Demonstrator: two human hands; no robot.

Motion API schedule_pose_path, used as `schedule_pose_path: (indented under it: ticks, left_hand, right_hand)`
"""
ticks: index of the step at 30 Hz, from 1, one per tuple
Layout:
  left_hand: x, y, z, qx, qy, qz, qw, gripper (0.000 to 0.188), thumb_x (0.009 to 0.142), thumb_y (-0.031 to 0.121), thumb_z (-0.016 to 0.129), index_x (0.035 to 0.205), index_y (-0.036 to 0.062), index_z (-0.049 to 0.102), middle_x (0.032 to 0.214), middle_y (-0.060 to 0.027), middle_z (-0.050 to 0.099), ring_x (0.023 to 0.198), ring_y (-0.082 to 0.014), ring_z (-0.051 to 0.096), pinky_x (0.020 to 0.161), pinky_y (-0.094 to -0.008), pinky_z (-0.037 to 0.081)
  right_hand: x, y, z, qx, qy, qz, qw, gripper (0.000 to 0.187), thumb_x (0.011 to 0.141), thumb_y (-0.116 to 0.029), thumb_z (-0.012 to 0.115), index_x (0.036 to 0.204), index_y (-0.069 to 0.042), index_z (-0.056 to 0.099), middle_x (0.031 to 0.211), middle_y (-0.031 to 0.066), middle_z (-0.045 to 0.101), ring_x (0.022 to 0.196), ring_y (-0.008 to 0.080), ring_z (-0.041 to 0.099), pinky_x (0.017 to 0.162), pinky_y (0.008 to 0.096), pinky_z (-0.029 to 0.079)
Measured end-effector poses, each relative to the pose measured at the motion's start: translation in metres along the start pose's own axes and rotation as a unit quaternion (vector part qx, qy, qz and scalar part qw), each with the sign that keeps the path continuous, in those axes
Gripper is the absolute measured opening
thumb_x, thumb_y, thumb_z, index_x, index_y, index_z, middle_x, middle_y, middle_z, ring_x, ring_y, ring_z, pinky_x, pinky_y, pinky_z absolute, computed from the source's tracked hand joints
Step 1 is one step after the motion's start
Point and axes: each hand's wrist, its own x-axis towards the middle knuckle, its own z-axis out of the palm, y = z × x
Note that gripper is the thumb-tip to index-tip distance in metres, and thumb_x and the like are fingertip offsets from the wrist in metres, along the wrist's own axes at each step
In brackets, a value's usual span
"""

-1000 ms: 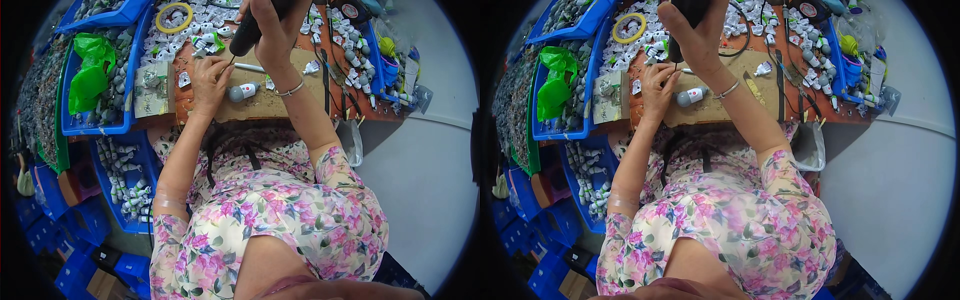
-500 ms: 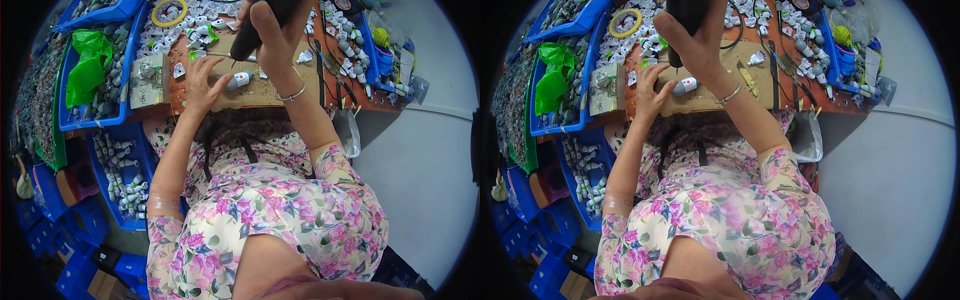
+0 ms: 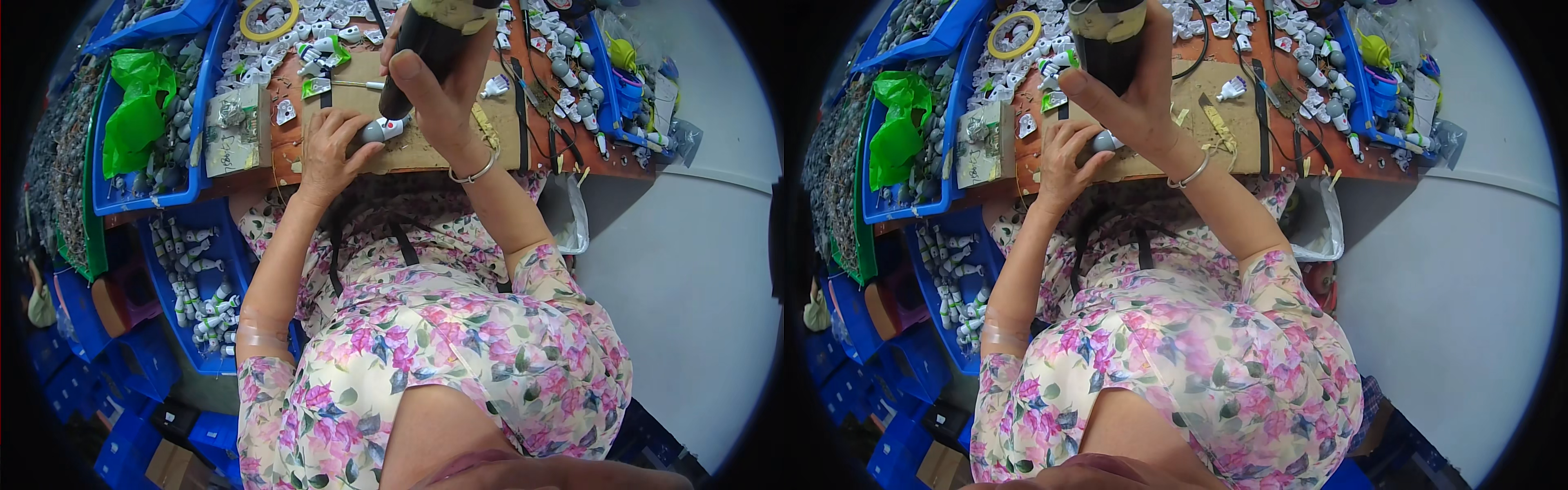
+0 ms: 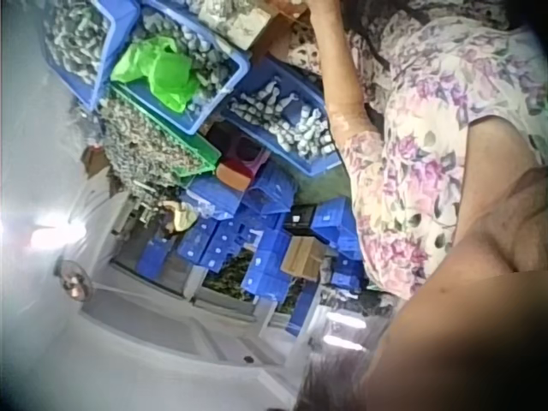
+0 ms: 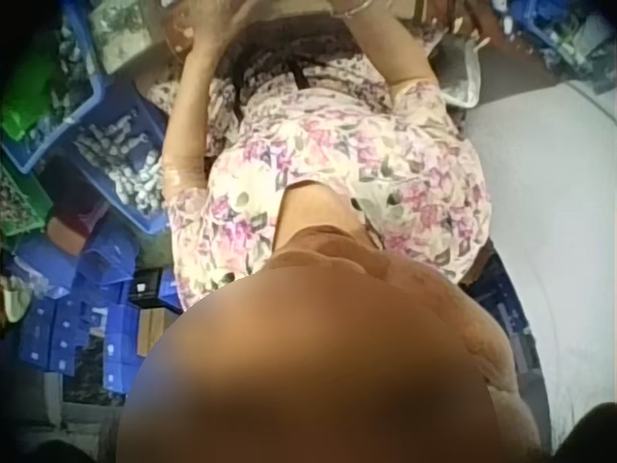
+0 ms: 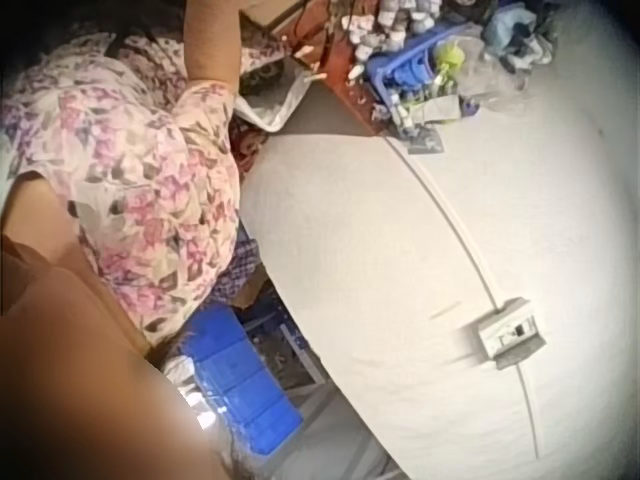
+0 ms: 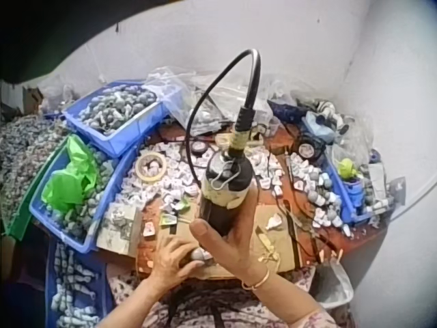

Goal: Soldering small electronic parts and assembling them at a workbench.

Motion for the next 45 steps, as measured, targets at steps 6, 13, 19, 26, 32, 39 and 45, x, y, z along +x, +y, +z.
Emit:
schedule_pose_path:
  ticks: [6, 13, 19, 26, 32, 39, 45]
  left_hand:
    - [0.003, 0.000, 0.000, 0.006, -0.015, 0.002, 1.000, 0.036, 0.074, 0.028, 0.076, 0.104, 0.0101, 0.067, 0.102, -0.0050, 0.061, 0.100, -0.0273, 0.053, 0.087, -0.0398, 0.041]
    - [0.002, -0.005, 0.006, 0.000, -0.013, 0.036, 0.999, 0.037, 0.072, 0.027, 0.077, 0.102, 0.0076, 0.066, 0.099, -0.0065, 0.062, 0.093, -0.0286, 0.056, 0.081, -0.0394, 0.046]
    - [-0.003, -0.009, 0.009, 0.017, -0.023, 0.014, 0.999, 0.039, 0.070, 0.025, 0.079, 0.098, 0.0042, 0.064, 0.100, -0.0086, 0.061, 0.092, -0.0307, 0.056, 0.079, -0.0396, 0.047]
    - [0.008, -0.003, 0.004, -0.014, -0.020, 0.038, 0.999, 0.039, 0.070, 0.025, 0.080, 0.100, 0.0053, 0.064, 0.098, -0.0085, 0.061, 0.091, -0.0295, 0.055, 0.078, -0.0387, 0.046]
    - [0.004, -0.001, 0.005, 0.018, -0.022, 0.037, 0.999, 0.038, 0.070, 0.024, 0.080, 0.099, 0.0054, 0.065, 0.097, -0.0081, 0.061, 0.091, -0.0285, 0.055, 0.079, -0.0387, 0.046]
    - [0.010, 0.003, 0.007, -0.013, -0.041, 0.013, 0.999, 0.036, 0.073, 0.024, 0.078, 0.101, 0.0050, 0.065, 0.100, -0.0092, 0.061, 0.094, -0.0289, 0.055, 0.083, -0.0383, 0.045]
    - [0.028, -0.002, 0.005, 0.042, -0.096, 0.024, 0.994, 0.045, 0.074, 0.029, 0.076, 0.110, 0.0056, 0.064, 0.105, -0.0107, 0.060, 0.101, -0.0315, 0.052, 0.089, -0.0406, 0.042]
  right_hand:
    - [-0.018, 0.022, 0.007, 0.091, 0.053, -0.038, 0.994, 0.082, 0.089, -0.006, 0.067, 0.151, -0.015, 0.014, 0.120, 0.0110, 0.051, 0.083, 0.0133, 0.052, 0.063, 0.0249, 0.044]
    - [-0.004, 0.015, -0.002, 0.130, -0.025, -0.036, 0.991, 0.068, 0.087, -0.009, 0.068, 0.141, 0.002, 0.027, 0.121, 0.0134, 0.050, 0.093, 0.0159, 0.052, 0.076, 0.0244, 0.044]
    - [-0.006, 0.031, -0.003, 0.128, -0.025, -0.039, 0.991, 0.079, 0.075, -0.022, 0.082, 0.137, -0.002, 0.038, 0.106, 0.0073, 0.059, 0.092, 0.0138, 0.058, 0.079, 0.0288, 0.048]
    - [-0.003, 0.037, -0.006, 0.155, -0.008, -0.047, 0.987, 0.075, 0.078, -0.022, 0.080, 0.137, -0.002, 0.038, 0.107, 0.0053, 0.056, 0.095, 0.0129, 0.054, 0.082, 0.0265, 0.045]
    - [-0.007, 0.034, -0.004, 0.146, -0.009, -0.051, 0.988, 0.077, 0.078, -0.021, 0.081, 0.138, -0.004, 0.037, 0.109, 0.0038, 0.055, 0.099, 0.0122, 0.052, 0.085, 0.0265, 0.044]
    - [0.016, 0.052, -0.005, 0.087, 0.070, -0.063, 0.992, 0.059, 0.084, -0.031, 0.074, 0.129, -0.008, 0.044, 0.103, 0.0062, 0.060, 0.095, 0.0168, 0.060, 0.079, 0.0304, 0.048]
    - [0.075, 0.083, -0.046, -0.234, -0.051, 0.176, 0.955, 0.045, 0.094, -0.034, 0.056, 0.121, -0.001, 0.043, 0.096, 0.0212, 0.056, 0.090, 0.0380, 0.055, 0.079, 0.0468, 0.043]
